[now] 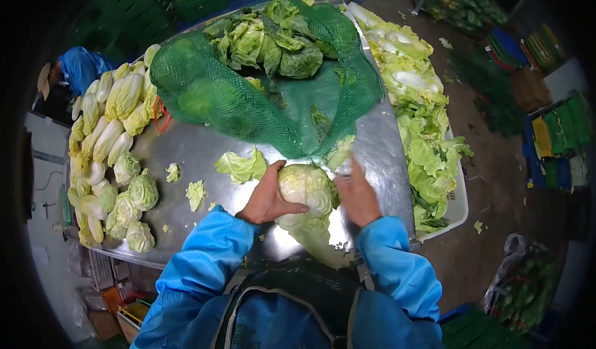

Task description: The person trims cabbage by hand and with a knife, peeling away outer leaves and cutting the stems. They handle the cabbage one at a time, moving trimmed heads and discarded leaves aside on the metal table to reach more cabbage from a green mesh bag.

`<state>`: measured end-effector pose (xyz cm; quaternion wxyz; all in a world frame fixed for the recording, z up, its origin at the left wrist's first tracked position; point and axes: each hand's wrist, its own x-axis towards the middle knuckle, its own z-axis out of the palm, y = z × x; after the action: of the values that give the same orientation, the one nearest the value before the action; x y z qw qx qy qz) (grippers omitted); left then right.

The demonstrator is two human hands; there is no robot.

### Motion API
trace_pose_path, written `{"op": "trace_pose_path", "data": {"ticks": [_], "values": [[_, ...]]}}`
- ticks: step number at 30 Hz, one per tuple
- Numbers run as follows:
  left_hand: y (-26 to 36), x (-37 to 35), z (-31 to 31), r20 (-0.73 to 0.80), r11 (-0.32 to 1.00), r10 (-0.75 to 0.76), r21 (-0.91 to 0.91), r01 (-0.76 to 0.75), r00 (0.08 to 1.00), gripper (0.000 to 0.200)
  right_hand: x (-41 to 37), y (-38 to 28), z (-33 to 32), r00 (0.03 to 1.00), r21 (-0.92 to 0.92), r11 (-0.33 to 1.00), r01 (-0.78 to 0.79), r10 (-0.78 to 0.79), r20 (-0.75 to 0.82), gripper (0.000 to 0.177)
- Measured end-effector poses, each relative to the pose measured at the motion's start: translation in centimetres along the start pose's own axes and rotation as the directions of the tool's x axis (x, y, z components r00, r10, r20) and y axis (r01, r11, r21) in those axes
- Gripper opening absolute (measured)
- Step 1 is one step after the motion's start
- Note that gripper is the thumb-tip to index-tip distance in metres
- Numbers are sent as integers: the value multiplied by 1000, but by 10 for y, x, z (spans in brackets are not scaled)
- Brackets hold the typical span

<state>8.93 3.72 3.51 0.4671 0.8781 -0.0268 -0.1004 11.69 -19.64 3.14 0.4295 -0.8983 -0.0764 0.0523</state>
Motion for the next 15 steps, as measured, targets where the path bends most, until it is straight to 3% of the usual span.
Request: {"op": "trace_pose_path", "data": {"ticks": [1, 2, 3, 4, 5, 6, 7, 9, 11, 15], "values": [[1, -1, 3, 3, 1000, 5, 0, -5, 1000, 110, 3, -14, 6, 988, 11, 994, 106, -107, 110, 60], [0, -3, 8, -138, 998, 46, 50, -40, 989, 110, 8, -32, 5, 934, -8, 998, -70, 68, 352, 60], [-1, -5, 12, -278, 992, 95, 105, -68, 956, 110, 10, -28, 7, 936, -7, 998, -65, 64, 347, 60], [-4, -14, 20, -369, 989, 55, 146, 0, 928, 108, 12, -18, 13, 938, -31, 997, 65, -51, 343, 59], [-17, -20, 32, -374, 989, 55, 147, 0, 926, 108, 16, -8, 17, 924, -56, 979, 194, -163, 347, 58], [-22, -26, 39, -355, 975, -133, -212, 59, 925, 107, 16, -8, 14, 897, -65, 956, 286, -243, 370, 57], [-27, -31, 46, -268, 830, -305, -545, 117, 914, 107, 12, -10, 12, 895, -65, 958, 279, -234, 380, 57], [-32, -33, 48, -198, 784, -326, -604, 147, 924, 102, 6, -18, 2, 837, -174, 931, 322, -194, 512, 59], [-30, -27, 48, -132, 672, -285, -734, 99, 949, 97, 8, -19, 3, 838, -224, 923, 313, -157, 523, 60], [-29, -21, 49, -142, 687, -260, -722, 79, 955, 93, 17, -17, 7, 861, -250, 931, 264, -111, 496, 57]]}}
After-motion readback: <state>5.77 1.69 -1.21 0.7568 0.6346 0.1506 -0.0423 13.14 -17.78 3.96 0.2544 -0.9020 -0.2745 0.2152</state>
